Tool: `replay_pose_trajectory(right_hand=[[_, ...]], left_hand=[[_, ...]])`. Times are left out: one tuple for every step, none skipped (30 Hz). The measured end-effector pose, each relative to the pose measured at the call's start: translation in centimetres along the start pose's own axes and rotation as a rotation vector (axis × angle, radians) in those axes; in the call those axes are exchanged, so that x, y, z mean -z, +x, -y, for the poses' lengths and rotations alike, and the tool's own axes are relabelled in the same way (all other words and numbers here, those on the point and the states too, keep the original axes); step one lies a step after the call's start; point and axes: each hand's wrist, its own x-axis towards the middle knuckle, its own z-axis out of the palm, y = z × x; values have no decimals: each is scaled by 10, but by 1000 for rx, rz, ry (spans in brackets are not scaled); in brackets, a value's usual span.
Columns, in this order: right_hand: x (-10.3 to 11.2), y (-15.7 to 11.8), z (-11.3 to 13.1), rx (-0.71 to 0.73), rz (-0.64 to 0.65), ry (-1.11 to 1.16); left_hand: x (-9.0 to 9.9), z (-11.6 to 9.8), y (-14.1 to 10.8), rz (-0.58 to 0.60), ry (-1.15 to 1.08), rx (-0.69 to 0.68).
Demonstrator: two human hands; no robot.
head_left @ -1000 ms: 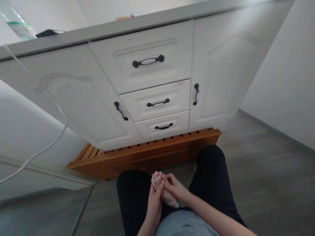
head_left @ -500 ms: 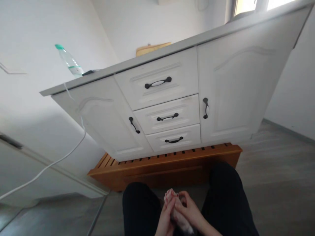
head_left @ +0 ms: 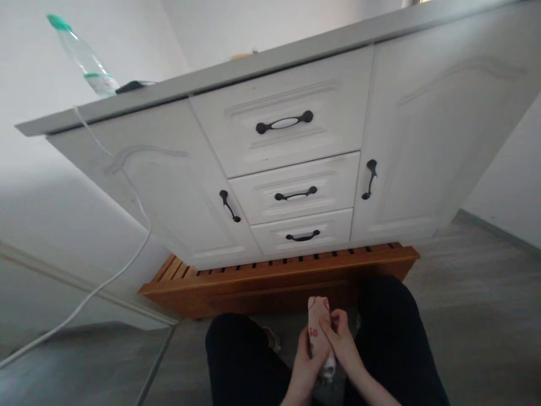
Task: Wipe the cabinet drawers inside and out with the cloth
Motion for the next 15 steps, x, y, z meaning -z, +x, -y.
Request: replay_pose_trajectory(right_hand=[[0, -2, 2, 39, -27, -66], [-1, -4, 5, 81, -31, -116], [-2, -6, 7, 118, -21, -153], [-2, -6, 9, 146, -2, -176], [-2, -6, 10, 161, 21, -187], [-1, -4, 10, 166, 48, -189], [1, -1, 9, 162, 76, -187], [3, 3, 6, 154, 105, -185], [6, 7, 1, 148, 130, -194], [10, 11, -5, 145, 147, -215], [12, 15, -12, 140, 153, -242], [15, 18, -20, 147, 141, -273], [17, 19, -27, 174, 117, -311], [17, 20, -33, 224, 92, -356], [17, 19, -38, 295, 75, -411]], left_hand=[[-2, -3, -3, 17, 1, 11], [-5, -7, -5, 18, 9, 19], [-7, -12, -8, -2, 19, 28], [-9, -16, -10, -39, 26, 33], [-9, -20, -11, -75, 18, 38], [-9, -24, -12, -96, -19, 44], [-9, -27, -12, -96, -82, 61], [-7, -29, -10, -83, -168, 91], [-5, -32, -8, -73, -273, 131], [-2, -34, -6, -75, -379, 181], [2, -35, -3, -92, -474, 237], [5, -36, 1, -117, -550, 296], [8, -37, 5, -139, -606, 355], [12, -39, 8, -147, -643, 413], [15, -40, 11, -140, -663, 472]])
